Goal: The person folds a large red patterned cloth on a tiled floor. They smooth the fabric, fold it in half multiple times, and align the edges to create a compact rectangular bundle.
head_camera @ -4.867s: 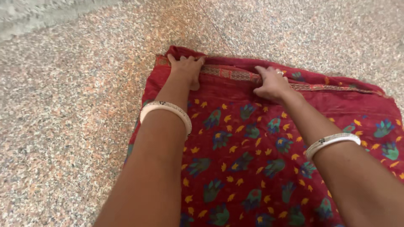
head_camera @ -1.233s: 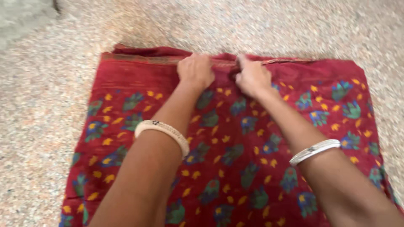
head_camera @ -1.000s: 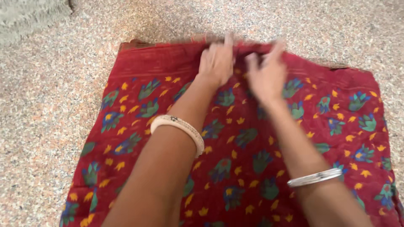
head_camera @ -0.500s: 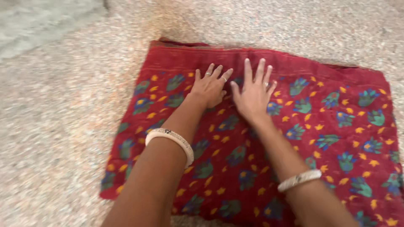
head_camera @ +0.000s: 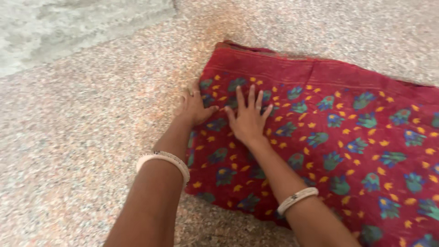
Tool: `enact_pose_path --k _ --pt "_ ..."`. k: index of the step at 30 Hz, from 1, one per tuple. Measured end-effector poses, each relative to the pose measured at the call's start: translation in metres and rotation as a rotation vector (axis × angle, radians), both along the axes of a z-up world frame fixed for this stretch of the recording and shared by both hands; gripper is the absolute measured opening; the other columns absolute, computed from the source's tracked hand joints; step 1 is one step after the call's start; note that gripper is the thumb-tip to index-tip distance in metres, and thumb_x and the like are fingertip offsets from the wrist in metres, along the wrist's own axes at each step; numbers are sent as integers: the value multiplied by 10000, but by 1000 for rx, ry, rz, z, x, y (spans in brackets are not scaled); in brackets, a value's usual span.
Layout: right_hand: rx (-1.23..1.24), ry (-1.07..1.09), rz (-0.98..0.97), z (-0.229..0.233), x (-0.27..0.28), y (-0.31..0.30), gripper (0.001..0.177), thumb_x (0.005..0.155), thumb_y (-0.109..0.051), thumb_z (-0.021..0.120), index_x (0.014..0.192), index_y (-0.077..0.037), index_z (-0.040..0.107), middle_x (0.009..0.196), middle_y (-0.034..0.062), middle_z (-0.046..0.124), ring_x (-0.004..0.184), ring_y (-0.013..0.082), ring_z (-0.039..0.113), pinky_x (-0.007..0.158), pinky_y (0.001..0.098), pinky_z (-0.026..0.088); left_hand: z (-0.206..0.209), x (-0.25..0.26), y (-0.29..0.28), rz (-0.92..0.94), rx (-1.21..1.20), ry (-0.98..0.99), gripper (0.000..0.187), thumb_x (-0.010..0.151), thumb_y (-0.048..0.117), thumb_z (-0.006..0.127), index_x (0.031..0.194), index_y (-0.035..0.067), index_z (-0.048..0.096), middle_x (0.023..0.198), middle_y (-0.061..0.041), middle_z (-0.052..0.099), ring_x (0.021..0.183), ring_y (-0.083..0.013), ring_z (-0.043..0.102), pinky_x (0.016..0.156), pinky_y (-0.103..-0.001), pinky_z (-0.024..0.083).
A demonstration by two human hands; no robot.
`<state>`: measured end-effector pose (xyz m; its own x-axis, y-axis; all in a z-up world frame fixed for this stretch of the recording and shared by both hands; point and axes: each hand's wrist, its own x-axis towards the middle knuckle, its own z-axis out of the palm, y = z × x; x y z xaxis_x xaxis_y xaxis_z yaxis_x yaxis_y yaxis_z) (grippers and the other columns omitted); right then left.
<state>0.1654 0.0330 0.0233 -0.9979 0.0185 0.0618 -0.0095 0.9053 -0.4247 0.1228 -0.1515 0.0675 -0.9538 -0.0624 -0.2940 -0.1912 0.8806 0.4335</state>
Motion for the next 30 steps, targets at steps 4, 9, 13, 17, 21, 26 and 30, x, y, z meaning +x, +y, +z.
enact_pose_path --k 4,9,13,17,21,26,30 --pt "98 -67 40 -4 10 -28 744 1010 -612 399 1623 -225 231 1695 177 98 1549 438 34 1137 769 -3 -12 0 -25 77 42 -72 1329 637 635 892 1576 -14 212 1535 -337 364 1411 -471 404 1146 -493 388" --pt "133 -63 42 -18 9 -25 749 1013 -630 354 1630 -231 214 1702 166 101 1556 425 31 1144 758 -19 -22 -5 -45 131 83 -214 1304 532 754 869 1427 -112 484 1407 -293 586 1297 -388 608 1079 -443 519" --pt "129 -87 43 -24 4 -25 756 1000 -634 362 1626 -237 211 1697 163 98 1553 426 27 1139 758 -22 -13 2 -54 103 195 -319 1299 455 688 912 1440 -51 501 1419 -241 606 1303 -348 612 1084 -431 507" --pt "43 -155 50 -12 1 -21 771 975 -602 462 1616 -232 247 1701 161 115 1565 413 30 1160 753 2 10 17 -67 127 249 -501 1246 498 489 946 1496 -7 389 1420 -246 600 1276 -394 632 1038 -542 551" --pt "-53 -67 41 7 17 -31 780 904 -471 679 1536 -138 367 1597 259 261 1498 463 145 1122 736 135 17 36 -84 108 101 -835 1114 628 376 963 1494 -4 374 1431 -286 570 1274 -426 633 1029 -549 579" --pt "-177 -20 109 25 58 -77 486 930 -390 695 1303 -119 539 1330 168 567 1242 384 569 1039 563 473 -1 65 -94 -48 -145 -710 884 688 345 918 1410 43 505 1390 -239 624 1252 -400 651 1011 -534 571" --pt "-165 -60 249 33 87 -98 473 923 -402 707 1221 -81 530 1205 176 612 1077 413 637 916 539 521 -3 72 -103 -105 -279 -481 705 737 320 881 1342 80 610 1357 -201 667 1233 -379 667 996 -523 565"
